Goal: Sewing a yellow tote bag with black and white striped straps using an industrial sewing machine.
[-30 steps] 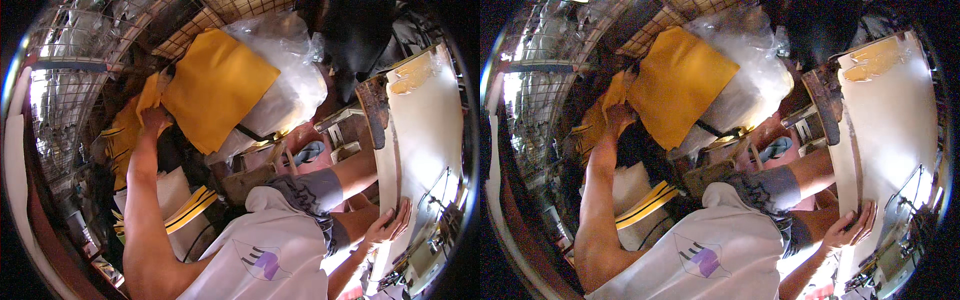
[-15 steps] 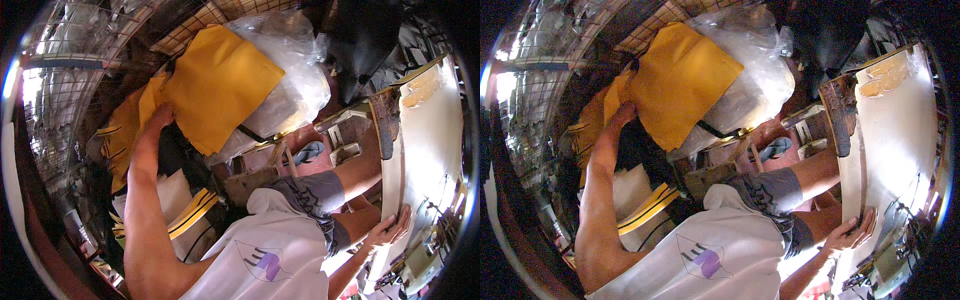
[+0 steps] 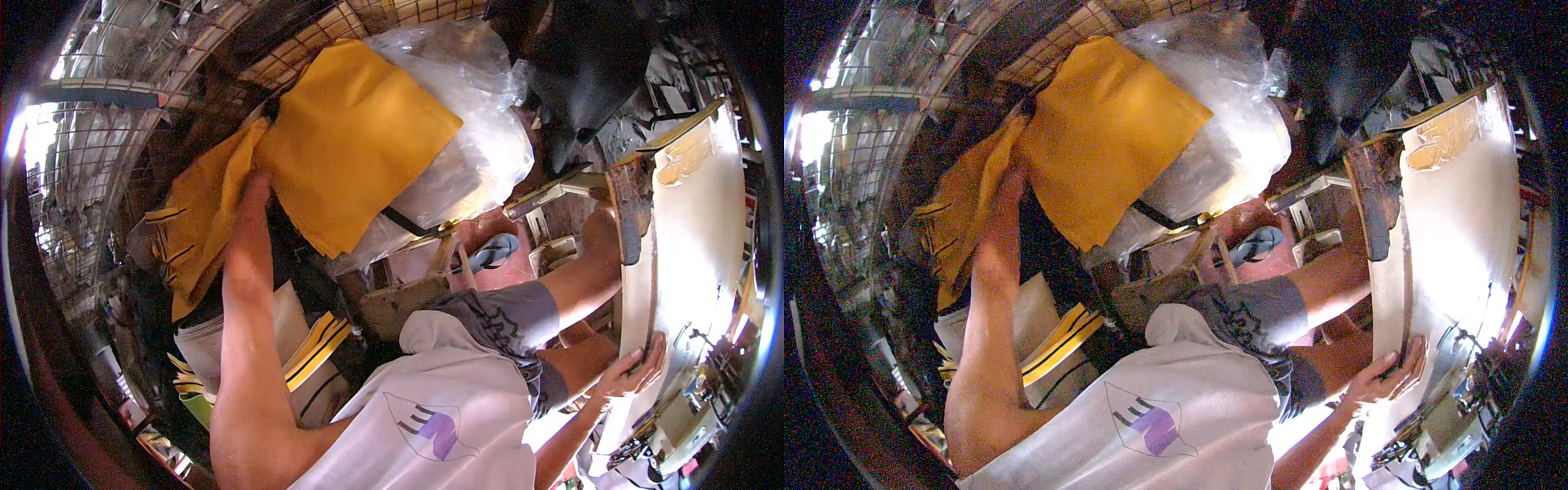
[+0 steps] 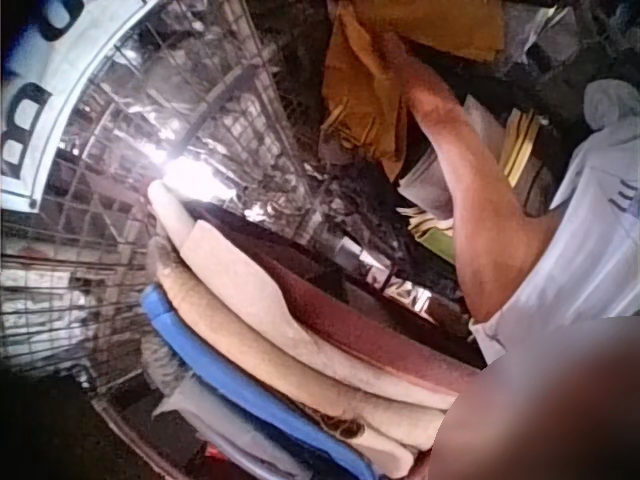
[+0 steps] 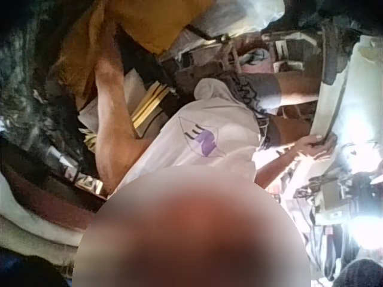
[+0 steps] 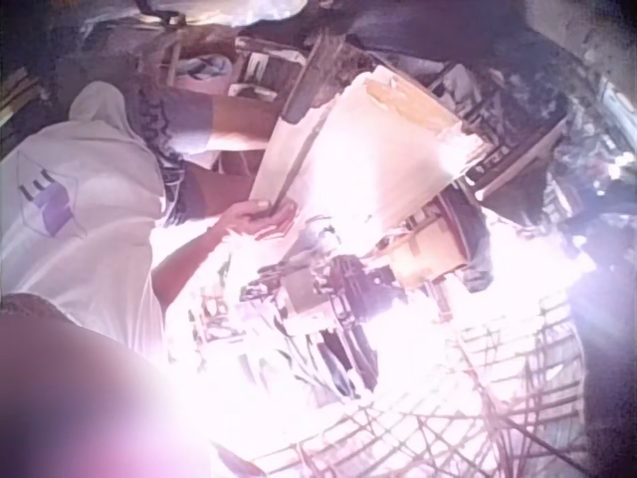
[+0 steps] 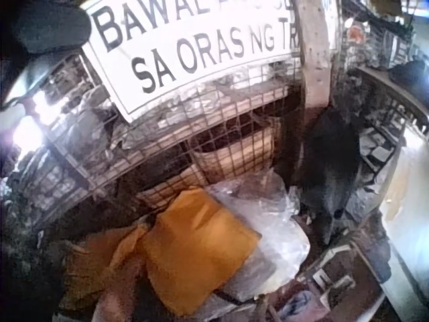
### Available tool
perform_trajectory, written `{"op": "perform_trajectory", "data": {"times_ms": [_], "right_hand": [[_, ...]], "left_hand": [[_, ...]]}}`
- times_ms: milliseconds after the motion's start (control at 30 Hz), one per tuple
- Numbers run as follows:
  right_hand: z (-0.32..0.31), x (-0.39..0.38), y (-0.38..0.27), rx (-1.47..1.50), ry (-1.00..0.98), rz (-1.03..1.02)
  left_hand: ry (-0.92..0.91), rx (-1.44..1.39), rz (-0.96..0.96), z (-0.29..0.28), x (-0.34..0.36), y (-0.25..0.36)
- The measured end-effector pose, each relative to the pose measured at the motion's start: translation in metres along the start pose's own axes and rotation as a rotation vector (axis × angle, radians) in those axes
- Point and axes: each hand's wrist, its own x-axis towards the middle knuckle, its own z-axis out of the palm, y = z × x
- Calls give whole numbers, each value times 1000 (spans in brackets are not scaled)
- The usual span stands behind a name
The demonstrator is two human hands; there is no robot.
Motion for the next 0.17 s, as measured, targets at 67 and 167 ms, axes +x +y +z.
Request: {"op": "perform_trajectory", "data": {"times_ms": [67,167], "right_hand": [[1,0,-2,-2,-5,24],[1,-1,1,9,19,-5]], "left_hand": [[41,-252,9,24,14,-13],[-43,-1498,-490,52,37,-20]]}}
